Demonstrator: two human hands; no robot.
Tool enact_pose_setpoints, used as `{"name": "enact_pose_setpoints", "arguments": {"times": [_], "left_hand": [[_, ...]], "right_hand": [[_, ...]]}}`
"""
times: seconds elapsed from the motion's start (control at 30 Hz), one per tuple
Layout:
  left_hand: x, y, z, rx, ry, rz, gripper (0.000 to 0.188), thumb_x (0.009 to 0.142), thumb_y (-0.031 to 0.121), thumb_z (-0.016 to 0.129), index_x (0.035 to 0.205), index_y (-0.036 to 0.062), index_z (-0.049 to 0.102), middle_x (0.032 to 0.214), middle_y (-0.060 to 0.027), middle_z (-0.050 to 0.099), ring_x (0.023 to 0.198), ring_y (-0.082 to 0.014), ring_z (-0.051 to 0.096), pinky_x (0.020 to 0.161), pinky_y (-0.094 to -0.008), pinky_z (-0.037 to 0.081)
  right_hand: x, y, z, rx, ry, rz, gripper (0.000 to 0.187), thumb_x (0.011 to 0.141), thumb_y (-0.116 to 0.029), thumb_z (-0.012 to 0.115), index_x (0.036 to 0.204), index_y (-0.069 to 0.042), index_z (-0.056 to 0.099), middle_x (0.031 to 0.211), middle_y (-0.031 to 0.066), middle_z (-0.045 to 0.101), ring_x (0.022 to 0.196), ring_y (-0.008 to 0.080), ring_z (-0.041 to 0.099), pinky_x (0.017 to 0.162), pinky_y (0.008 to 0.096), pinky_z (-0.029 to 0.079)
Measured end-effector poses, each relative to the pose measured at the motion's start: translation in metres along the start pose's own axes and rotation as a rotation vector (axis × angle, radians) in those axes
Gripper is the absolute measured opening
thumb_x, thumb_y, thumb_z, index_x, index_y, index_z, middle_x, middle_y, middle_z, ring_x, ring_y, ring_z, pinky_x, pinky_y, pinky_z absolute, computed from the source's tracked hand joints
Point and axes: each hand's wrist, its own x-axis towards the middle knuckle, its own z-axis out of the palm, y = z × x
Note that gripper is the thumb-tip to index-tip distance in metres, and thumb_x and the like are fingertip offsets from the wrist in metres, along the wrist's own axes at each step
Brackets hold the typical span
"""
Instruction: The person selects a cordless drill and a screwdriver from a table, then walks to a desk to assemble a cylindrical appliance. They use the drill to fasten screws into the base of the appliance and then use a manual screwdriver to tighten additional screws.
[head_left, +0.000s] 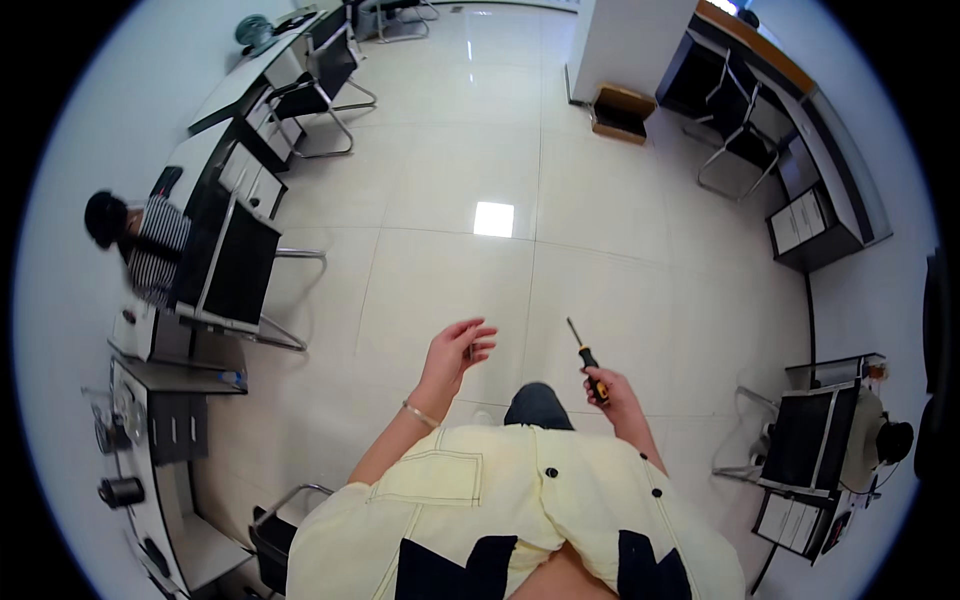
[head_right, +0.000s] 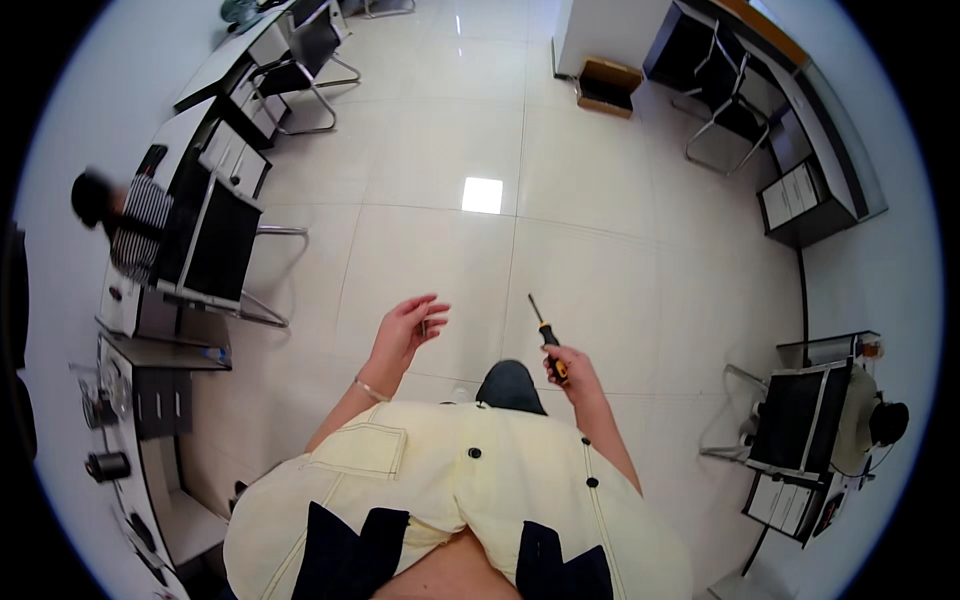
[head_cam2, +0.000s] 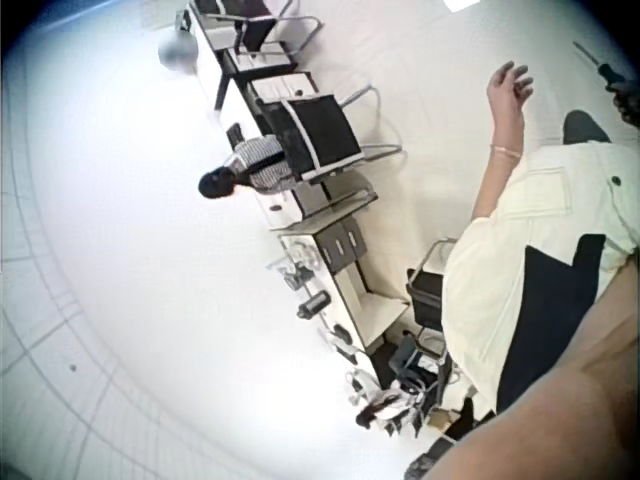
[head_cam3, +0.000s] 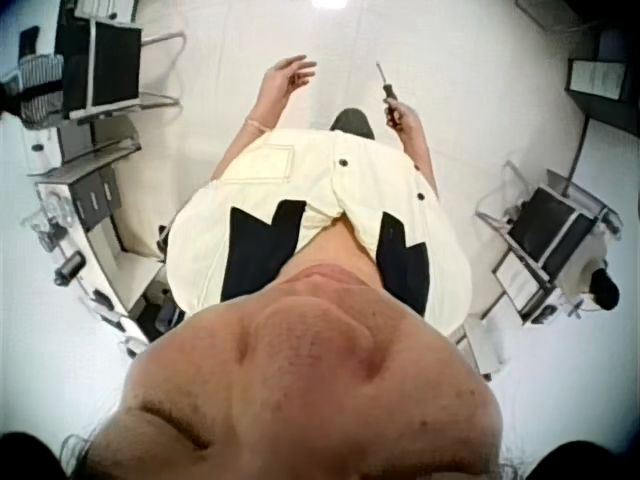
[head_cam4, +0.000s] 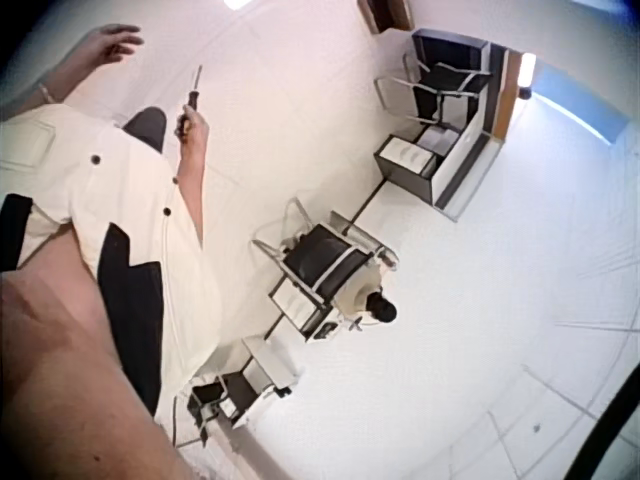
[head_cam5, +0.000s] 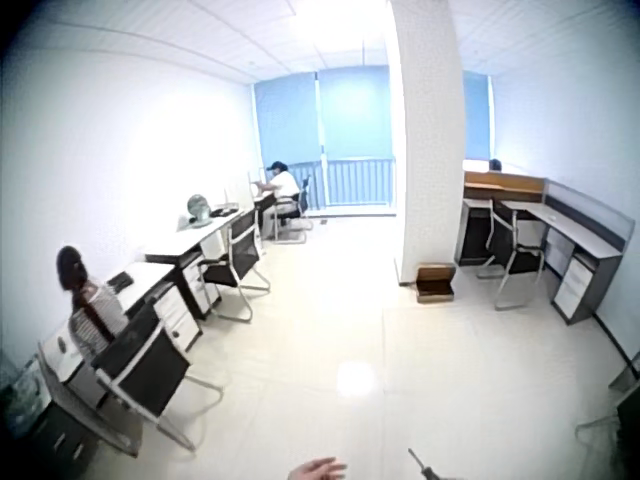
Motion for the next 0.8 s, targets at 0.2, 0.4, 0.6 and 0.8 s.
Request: {"name": "enact_pose_setpoints", "arguments": {"times": [0.2, 0.4, 0.6, 0.8], "left_hand": [[0.175, 0.105, 0.045, 0.031, 0.042, 0.09, 0.027, 0.091, 0.014, 0.046, 0.114, 0.0018, 0.05, 0.088, -0.0095, 0.061, 0.074, -0.0135, 0.058, 0.066, -0.0241, 0.05], [0.312, 0.195, 0.053, -0.093, 0.137, 0.074, 0.026, 0.09, 0.015, 0.048, 0.112, 0.0029, 0.051, 0.078, -0.0058, 0.058, 0.067, -0.0127, 0.054, 0.062, -0.0254, 0.047], [0.422, 0.272, 0.03, -0.222, 0.261, 0.114, 0.026, 0.089, 0.014, 0.048, 0.112, 0.0024, 0.049, 0.068, -0.0009, 0.049, 0.06, -0.0091, 0.046, 0.052, -0.0226, 0.038], [0.588, 0.366, 0.011, -0.261, 0.143, 0.08, 0.024, 0.09, 0.017, 0.048, 0.108, 0.0015, 0.05, 0.07, -0.0012, 0.049, 0.062, -0.0094, 0.046, 0.056, -0.0223, 0.04]], "right_hand": [[0.127, -0.148, 0.047, -0.016, -0.075, -0.153, 0.021, 0.081, -0.018, 0.059, 0.093, -0.001, 0.06, 0.066, 0.0031, 0.055, 0.054, 0.0093, 0.05, 0.048, 0.0222, 0.04], [0.259, -0.314, 0.116, -0.04, -0.274, -0.185, 0.022, 0.08, -0.016, 0.057, 0.095, -0.001, 0.059, 0.066, 0.0025, 0.055, 0.053, 0.0091, 0.049, 0.049, 0.0223, 0.039], [0.372, -0.449, 0.209, -0.135, -0.433, -0.111, 0.016, 0.076, -0.015, 0.062, 0.081, 0.0, 0.06, 0.064, 0.005, 0.056, 0.051, 0.0109, 0.049, 0.044, 0.0243, 0.036], [0.486, -0.563, 0.28, -0.073, -0.45, -0.129, 0.02, 0.081, -0.019, 0.057, 0.088, 0.0, 0.059, 0.067, 0.0041, 0.055, 0.052, 0.0098, 0.049, 0.047, 0.0232, 0.038]]}}
